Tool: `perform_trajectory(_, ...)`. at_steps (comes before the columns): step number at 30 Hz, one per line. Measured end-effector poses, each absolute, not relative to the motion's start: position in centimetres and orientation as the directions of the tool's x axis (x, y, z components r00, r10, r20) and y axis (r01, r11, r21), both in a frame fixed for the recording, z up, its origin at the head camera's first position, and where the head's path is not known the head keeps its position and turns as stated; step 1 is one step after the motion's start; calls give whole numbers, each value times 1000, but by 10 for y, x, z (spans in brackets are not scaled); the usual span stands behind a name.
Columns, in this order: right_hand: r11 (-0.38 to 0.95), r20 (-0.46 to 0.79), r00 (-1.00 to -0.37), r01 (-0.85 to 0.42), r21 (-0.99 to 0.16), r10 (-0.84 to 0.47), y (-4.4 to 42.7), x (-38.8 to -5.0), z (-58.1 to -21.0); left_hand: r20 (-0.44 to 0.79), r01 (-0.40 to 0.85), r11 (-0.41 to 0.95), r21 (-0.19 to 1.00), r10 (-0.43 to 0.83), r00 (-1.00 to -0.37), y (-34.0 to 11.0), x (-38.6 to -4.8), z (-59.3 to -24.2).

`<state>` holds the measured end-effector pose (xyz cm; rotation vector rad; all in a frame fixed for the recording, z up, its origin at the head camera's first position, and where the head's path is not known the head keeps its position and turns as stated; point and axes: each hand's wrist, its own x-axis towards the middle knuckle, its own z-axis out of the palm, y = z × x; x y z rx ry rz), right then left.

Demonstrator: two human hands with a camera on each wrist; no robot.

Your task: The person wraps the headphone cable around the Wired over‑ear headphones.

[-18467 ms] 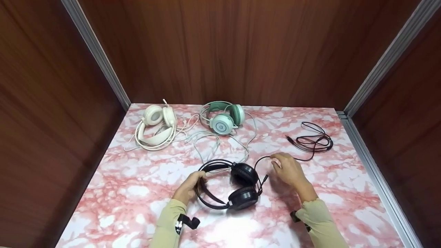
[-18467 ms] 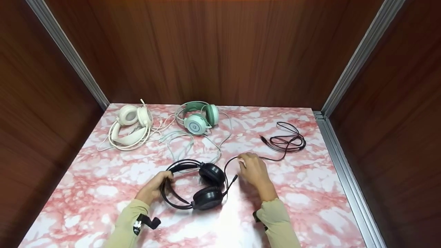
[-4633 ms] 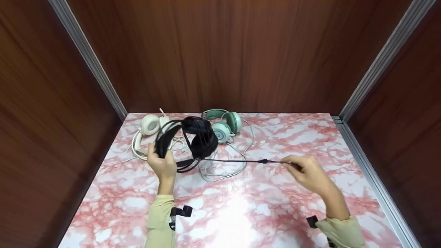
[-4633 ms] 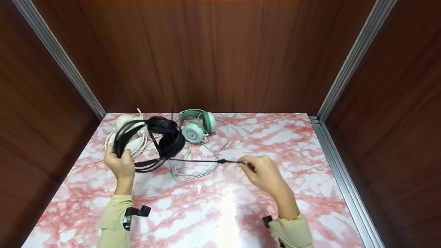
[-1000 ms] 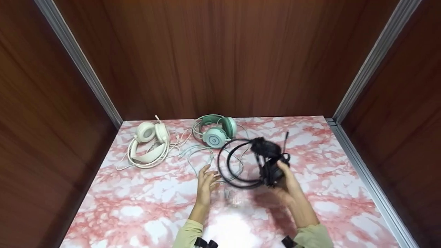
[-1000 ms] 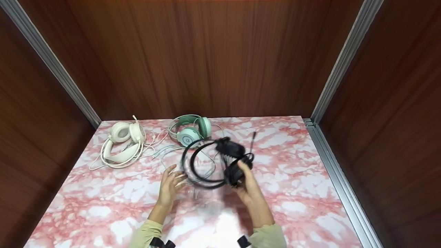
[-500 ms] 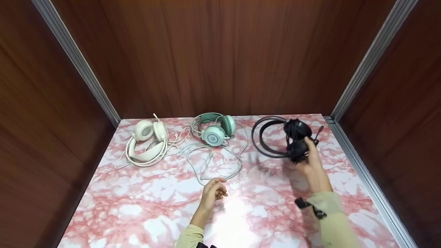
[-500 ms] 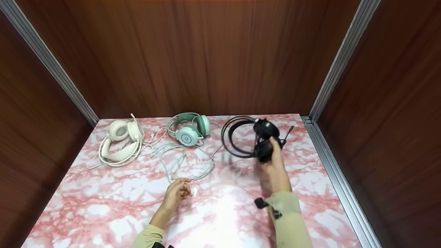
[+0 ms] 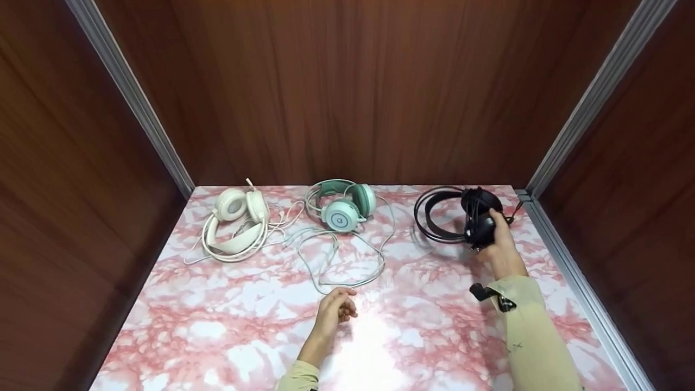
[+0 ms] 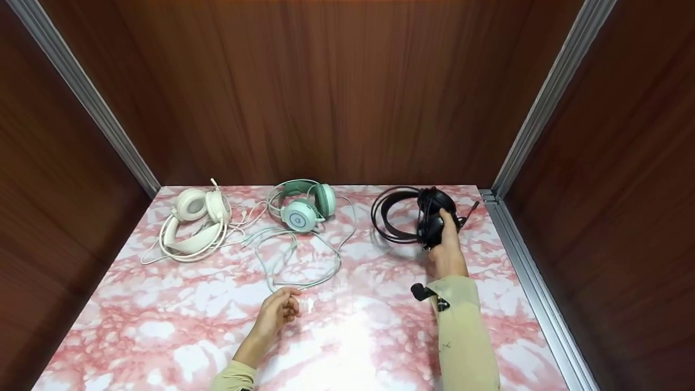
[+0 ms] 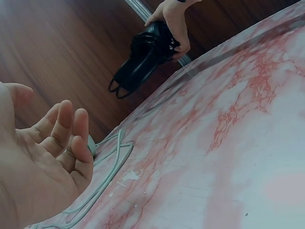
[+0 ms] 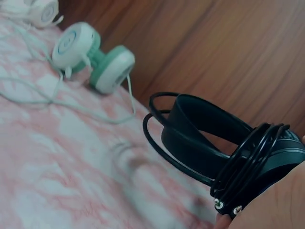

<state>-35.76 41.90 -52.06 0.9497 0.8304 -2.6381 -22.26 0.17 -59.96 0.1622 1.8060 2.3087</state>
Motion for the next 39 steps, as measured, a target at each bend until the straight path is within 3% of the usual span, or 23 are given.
perform_trajectory(7, -853, -696, -717, 379, -359, -26, 424, -362, -525, -41, -94, -225, 970, 228, -973, 2, -221, -600)
perform_trajectory(12, -889, -691, -722, 338, -310, -34, 429, -368, -530, -48, -102, -233, 967, 227, -973, 3, -220, -601)
perform_trajectory(21, -893, -673, -739, 283, -351, 31, 450, -387, -578, -63, -110, -231, 967, 203, -977, 3, -217, -603)
perform_trajectory(23, -892, -652, -758, 288, -348, 10, 454, -388, -591, -66, -112, -226, 968, 203, -977, 3, -216, -606)
perform_trajectory(28, -829, -685, -728, 364, -423, 29, 462, -388, -606, -80, -122, -209, 970, 200, -976, 4, -213, -594)
perform_trajectory(32, -729, -700, -685, 372, -574, 201, 452, -382, -596, -84, -117, -178, 977, 182, -980, 5, -220, -603)
perform_trajectory(37, -435, -613, -507, 434, -789, 606, 411, -350, -554, -30, -53, -145, 988, 160, -987, 2, -221, -611)
perform_trajectory(39, -347, -507, -526, 376, -859, 683, 400, -339, -542, -11, -37, -168, 985, 150, -989, -1, -221, -610)
